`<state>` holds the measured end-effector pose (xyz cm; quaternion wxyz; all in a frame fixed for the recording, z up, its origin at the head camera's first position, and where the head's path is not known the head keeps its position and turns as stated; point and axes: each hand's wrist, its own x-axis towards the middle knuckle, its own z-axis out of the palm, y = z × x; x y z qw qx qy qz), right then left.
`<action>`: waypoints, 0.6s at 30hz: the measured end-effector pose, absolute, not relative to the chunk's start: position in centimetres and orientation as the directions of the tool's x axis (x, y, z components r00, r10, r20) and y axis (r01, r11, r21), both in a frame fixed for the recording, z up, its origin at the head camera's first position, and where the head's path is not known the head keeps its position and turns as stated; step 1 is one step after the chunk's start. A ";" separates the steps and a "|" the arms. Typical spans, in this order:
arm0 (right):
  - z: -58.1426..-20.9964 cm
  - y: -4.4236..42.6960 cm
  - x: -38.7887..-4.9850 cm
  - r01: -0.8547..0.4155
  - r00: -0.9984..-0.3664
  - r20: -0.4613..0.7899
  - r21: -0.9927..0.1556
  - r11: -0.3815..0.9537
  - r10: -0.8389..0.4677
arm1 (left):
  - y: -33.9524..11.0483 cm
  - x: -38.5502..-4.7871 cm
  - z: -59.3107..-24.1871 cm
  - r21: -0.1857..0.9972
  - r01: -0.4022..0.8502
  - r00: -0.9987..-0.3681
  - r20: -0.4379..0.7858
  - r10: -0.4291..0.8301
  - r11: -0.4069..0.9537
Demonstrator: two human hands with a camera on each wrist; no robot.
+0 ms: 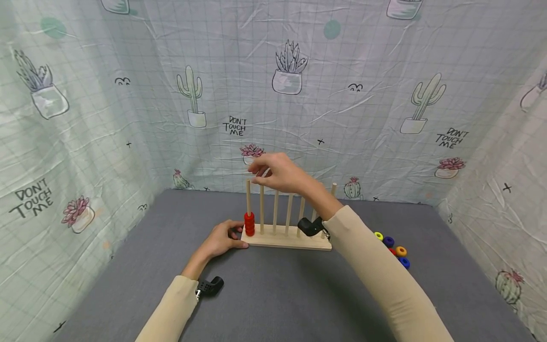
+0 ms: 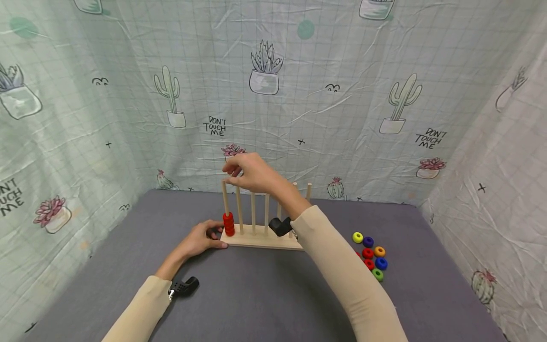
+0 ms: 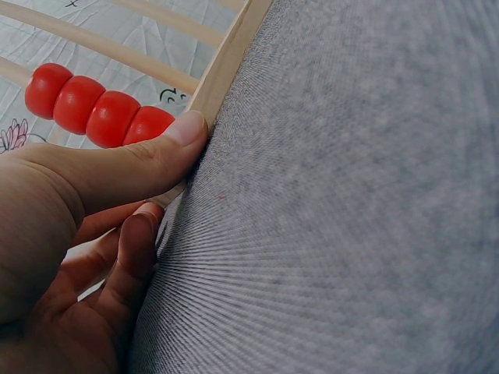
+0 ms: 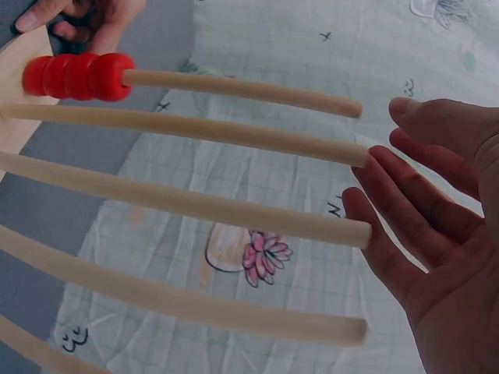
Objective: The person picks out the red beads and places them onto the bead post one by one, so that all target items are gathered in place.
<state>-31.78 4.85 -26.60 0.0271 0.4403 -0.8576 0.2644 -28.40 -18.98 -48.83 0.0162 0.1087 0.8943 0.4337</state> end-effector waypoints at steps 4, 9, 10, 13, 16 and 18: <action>-26.3 5.6 -31.4 -0.788 -0.596 0.316 -0.409 0.460 -0.739 | -18.8 -28.2 -48.6 0.778 0.177 -0.977 0.065 0.202 0.603; -25.9 6.4 -30.6 -0.815 -0.567 0.359 -0.375 0.442 -0.741 | -18.8 -28.1 -48.5 0.777 0.165 -0.980 0.058 0.192 0.607; -25.9 6.5 -30.4 -0.821 -0.560 0.369 -0.372 0.434 -0.742 | -18.8 -28.1 -48.5 0.776 0.161 -0.980 0.054 0.190 0.610; -26.0 6.9 -29.8 -0.837 -0.536 0.398 -0.367 0.406 -0.744 | -18.8 -28.2 -48.6 0.774 0.151 -0.982 0.045 0.185 0.614; -26.2 7.4 -29.2 -0.846 -0.521 0.417 -0.370 0.384 -0.745 | -18.8 -28.3 -48.7 0.769 0.150 -0.982 0.044 0.182 0.621; -26.5 7.7 -28.8 -0.850 -0.514 0.425 -0.372 0.373 -0.745 | -18.8 -28.4 -48.7 0.768 0.152 -0.982 0.048 0.180 0.622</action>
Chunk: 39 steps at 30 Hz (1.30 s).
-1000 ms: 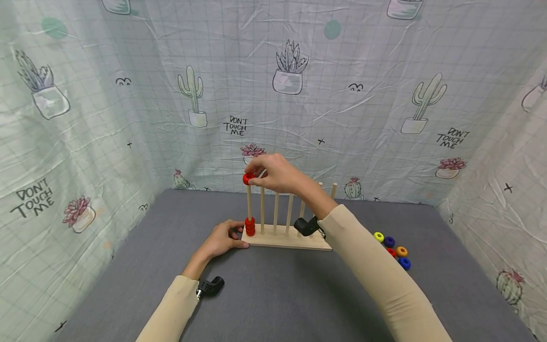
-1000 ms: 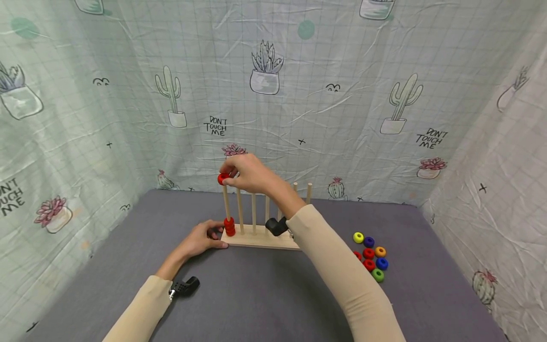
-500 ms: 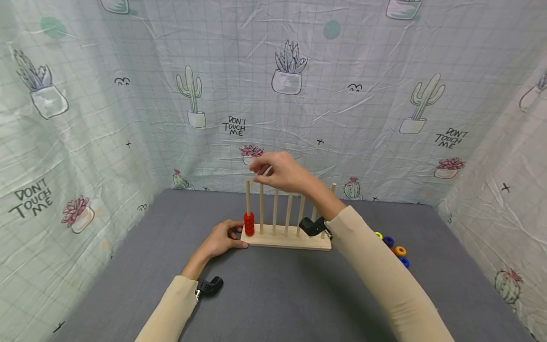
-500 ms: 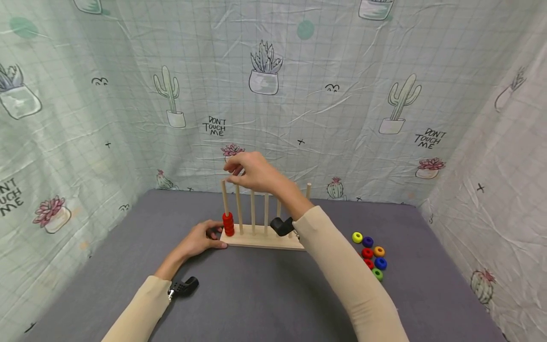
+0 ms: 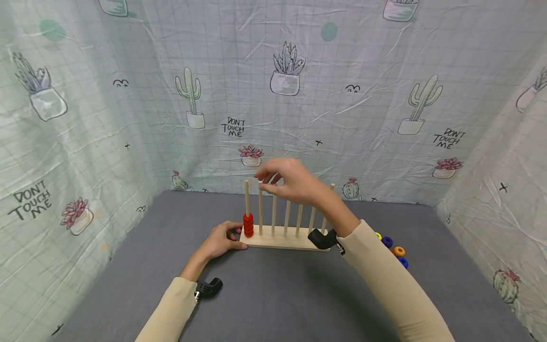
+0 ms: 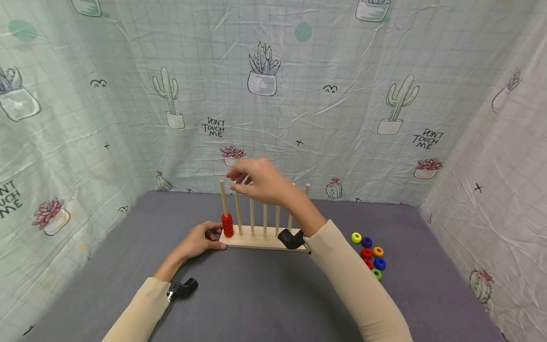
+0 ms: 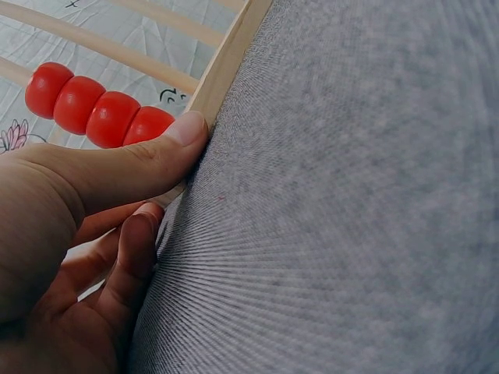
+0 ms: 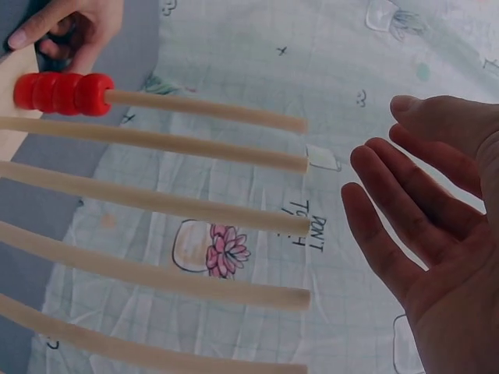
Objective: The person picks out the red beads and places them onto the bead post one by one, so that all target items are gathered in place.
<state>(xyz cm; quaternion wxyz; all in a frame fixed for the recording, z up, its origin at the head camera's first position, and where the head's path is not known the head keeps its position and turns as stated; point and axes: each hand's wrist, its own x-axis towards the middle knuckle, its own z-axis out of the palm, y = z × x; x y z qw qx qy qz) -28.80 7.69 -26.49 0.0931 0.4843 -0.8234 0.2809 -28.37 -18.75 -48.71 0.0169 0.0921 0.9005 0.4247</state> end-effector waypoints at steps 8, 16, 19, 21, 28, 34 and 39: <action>-28.1 9.0 -27.3 -0.849 -0.520 0.437 -0.360 0.387 -0.734 | -18.8 -28.3 -48.7 0.764 0.154 -0.982 0.050 0.181 0.626; -30.0 10.4 -26.4 -0.837 -0.538 0.445 -0.385 0.389 -0.716 | -18.8 -28.2 -48.6 0.768 0.159 -0.982 0.056 0.181 0.620; -30.6 10.8 -26.1 -0.831 -0.545 0.438 -0.395 0.392 -0.715 | -18.8 -28.2 -48.6 0.770 0.159 -0.982 0.056 0.183 0.618; -31.0 11.2 -25.9 -0.828 -0.549 0.434 -0.403 0.391 -0.715 | -18.9 -28.2 -48.6 0.768 0.160 -0.981 0.056 0.183 0.621; -32.7 12.4 -25.5 -0.797 -0.591 0.401 -0.422 0.432 -0.699 | -18.9 -28.2 -48.6 0.766 0.166 -0.980 0.058 0.190 0.622; -34.1 13.6 -25.2 -0.785 -0.603 0.390 -0.446 0.430 -0.696 | -18.9 -28.2 -48.7 0.766 0.171 -0.979 0.061 0.196 0.620; -35.2 14.6 -25.1 -0.773 -0.619 0.375 -0.443 0.453 -0.690 | -18.9 -28.3 -48.8 0.762 0.178 -0.978 0.066 0.198 0.623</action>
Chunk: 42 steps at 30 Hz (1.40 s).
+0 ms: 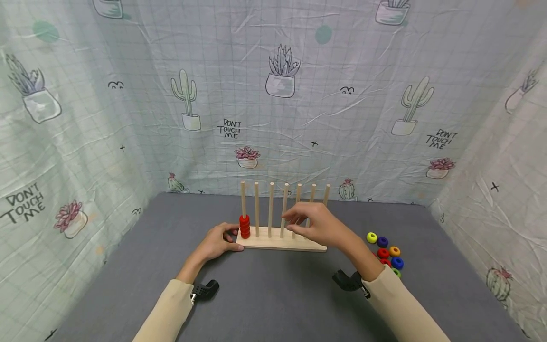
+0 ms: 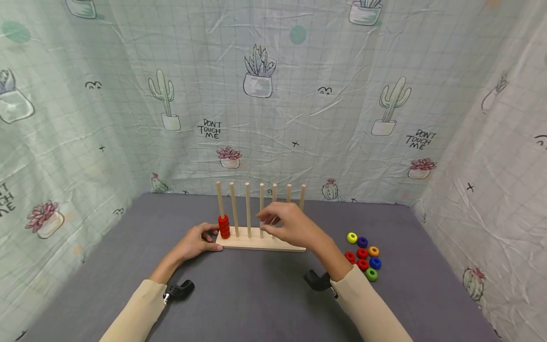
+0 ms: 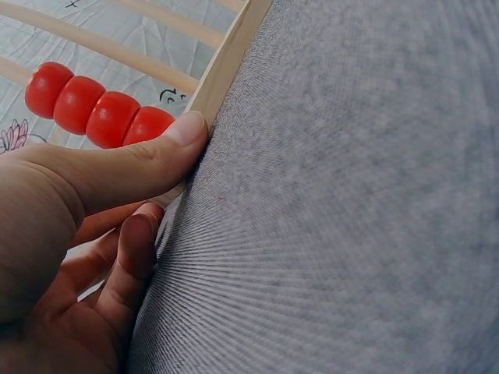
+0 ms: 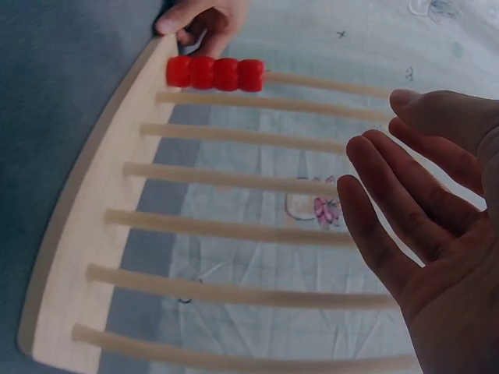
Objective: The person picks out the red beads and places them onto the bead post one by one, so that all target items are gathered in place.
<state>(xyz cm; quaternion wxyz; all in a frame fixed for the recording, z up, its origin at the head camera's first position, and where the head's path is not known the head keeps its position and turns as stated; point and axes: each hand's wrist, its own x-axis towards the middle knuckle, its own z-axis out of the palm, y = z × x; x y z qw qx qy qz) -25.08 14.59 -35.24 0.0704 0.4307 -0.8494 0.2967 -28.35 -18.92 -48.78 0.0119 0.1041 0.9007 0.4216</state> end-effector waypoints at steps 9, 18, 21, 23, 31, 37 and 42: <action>-37.0 16.8 -25.3 -0.745 -0.655 0.372 -0.464 0.480 -0.657 | -18.9 -28.3 -48.8 0.762 0.175 -0.978 0.062 0.200 0.624; -38.0 18.8 -25.3 -0.721 -0.681 0.353 -0.477 0.503 -0.641 | -19.0 -28.3 -48.6 0.758 0.192 -0.974 0.068 0.218 0.623; -38.6 19.5 -25.3 -0.710 -0.693 0.358 -0.488 0.508 -0.626 | -19.1 -28.3 -48.5 0.759 0.195 -0.973 0.068 0.221 0.621; -39.0 20.0 -25.3 -0.701 -0.702 0.362 -0.499 0.509 -0.613 | -19.1 -28.3 -48.5 0.760 0.197 -0.972 0.070 0.223 0.620; -40.5 22.4 -25.3 -0.655 -0.748 0.346 -0.522 0.547 -0.566 | -19.0 -28.3 -48.5 0.761 0.188 -0.975 0.065 0.215 0.621; -41.3 24.3 -25.2 -0.623 -0.777 0.331 -0.522 0.582 -0.535 | -19.0 -28.3 -48.5 0.763 0.178 -0.976 0.057 0.210 0.621; -41.9 26.0 -25.0 -0.586 -0.806 0.303 -0.528 0.615 -0.509 | -19.0 -28.3 -48.5 0.761 0.180 -0.975 0.057 0.213 0.623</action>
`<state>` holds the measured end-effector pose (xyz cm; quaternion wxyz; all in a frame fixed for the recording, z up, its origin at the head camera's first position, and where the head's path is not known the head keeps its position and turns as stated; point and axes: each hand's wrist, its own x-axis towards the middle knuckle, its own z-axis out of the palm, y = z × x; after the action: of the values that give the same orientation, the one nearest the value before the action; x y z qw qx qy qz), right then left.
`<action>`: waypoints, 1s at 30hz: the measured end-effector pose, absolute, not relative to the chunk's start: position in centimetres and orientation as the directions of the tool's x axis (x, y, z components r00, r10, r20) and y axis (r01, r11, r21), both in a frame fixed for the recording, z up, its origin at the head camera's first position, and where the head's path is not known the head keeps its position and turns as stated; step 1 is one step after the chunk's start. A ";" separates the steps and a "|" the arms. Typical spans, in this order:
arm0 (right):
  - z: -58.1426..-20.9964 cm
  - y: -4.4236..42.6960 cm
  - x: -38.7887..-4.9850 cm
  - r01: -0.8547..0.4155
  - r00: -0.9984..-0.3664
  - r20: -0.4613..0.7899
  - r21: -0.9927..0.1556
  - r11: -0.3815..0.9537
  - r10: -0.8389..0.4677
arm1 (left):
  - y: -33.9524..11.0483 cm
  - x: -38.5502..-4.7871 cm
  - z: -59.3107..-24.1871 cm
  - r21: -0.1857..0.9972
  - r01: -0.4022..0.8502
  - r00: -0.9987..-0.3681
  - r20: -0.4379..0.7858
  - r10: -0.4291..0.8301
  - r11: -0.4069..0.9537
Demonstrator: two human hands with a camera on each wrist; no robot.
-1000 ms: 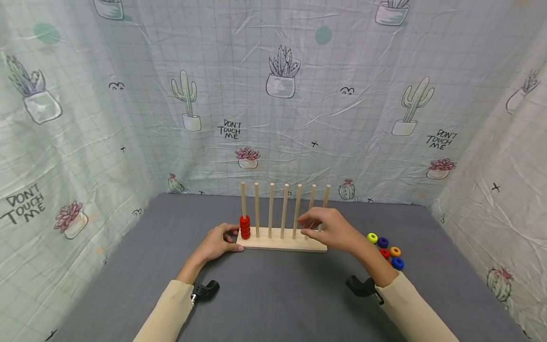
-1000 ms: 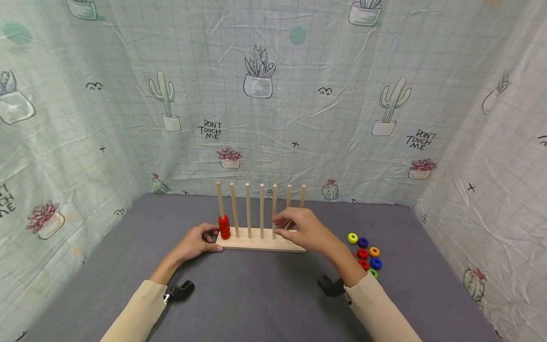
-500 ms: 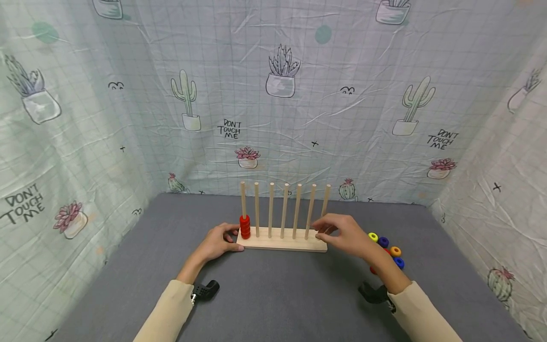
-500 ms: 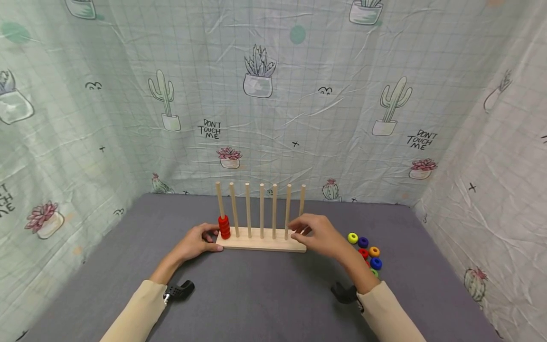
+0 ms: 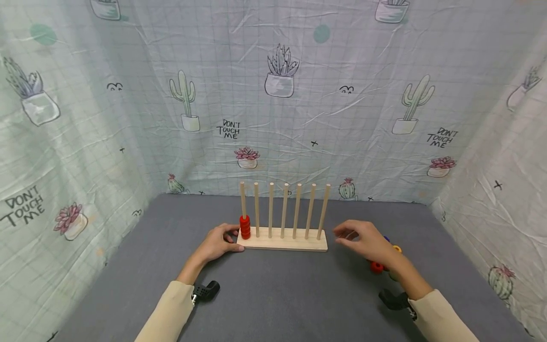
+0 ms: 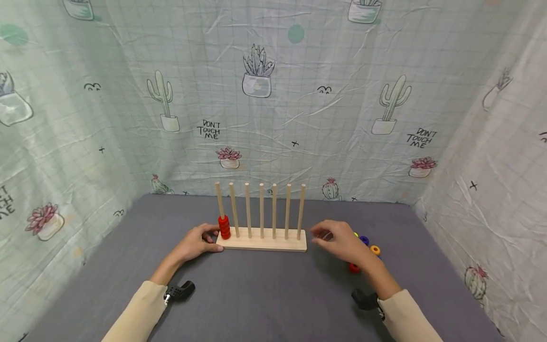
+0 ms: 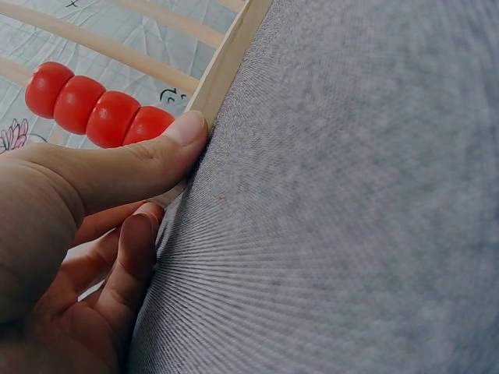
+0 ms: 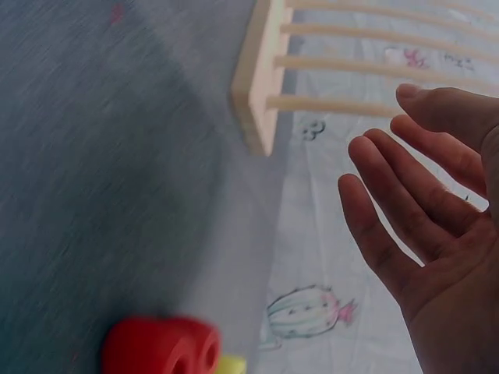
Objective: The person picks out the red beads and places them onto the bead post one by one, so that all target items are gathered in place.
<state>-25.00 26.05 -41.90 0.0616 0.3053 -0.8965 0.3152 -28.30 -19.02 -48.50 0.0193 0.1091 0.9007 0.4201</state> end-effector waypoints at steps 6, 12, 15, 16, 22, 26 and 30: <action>-42.8 28.2 -24.9 -0.546 -0.833 0.260 -0.537 0.643 -0.489 | -19.1 -28.3 -48.6 0.760 0.183 -0.976 0.063 0.210 0.624; -43.3 30.2 -24.6 -0.495 -0.865 0.228 -0.535 0.685 -0.447 | -19.1 -28.4 -48.7 0.756 0.193 -0.974 0.068 0.218 0.625; -43.6 30.9 -24.4 -0.483 -0.871 0.207 -0.525 0.701 -0.446 | -19.1 -28.4 -48.8 0.759 0.190 -0.974 0.066 0.217 0.622; -43.6 31.1 -24.4 -0.475 -0.875 0.200 -0.527 0.704 -0.441 | -19.1 -28.4 -48.8 0.760 0.188 -0.974 0.064 0.215 0.622; -44.0 32.8 -24.2 -0.434 -0.896 0.172 -0.537 0.723 -0.410 | -19.0 -28.3 -48.6 0.763 0.183 -0.975 0.060 0.214 0.620; -43.8 33.6 -24.0 -0.435 -0.896 0.166 -0.513 0.740 -0.411 | -18.9 -28.3 -48.5 0.766 0.181 -0.975 0.058 0.214 0.617; -43.6 33.9 -23.7 -0.426 -0.898 0.134 -0.506 0.750 -0.419 | -19.0 -28.3 -48.5 0.767 0.181 -0.975 0.058 0.214 0.616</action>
<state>-23.72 33.93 -43.57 0.0058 0.2259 -0.9354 0.2719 -28.26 -19.00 -48.52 0.0198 0.1100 0.8985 0.4244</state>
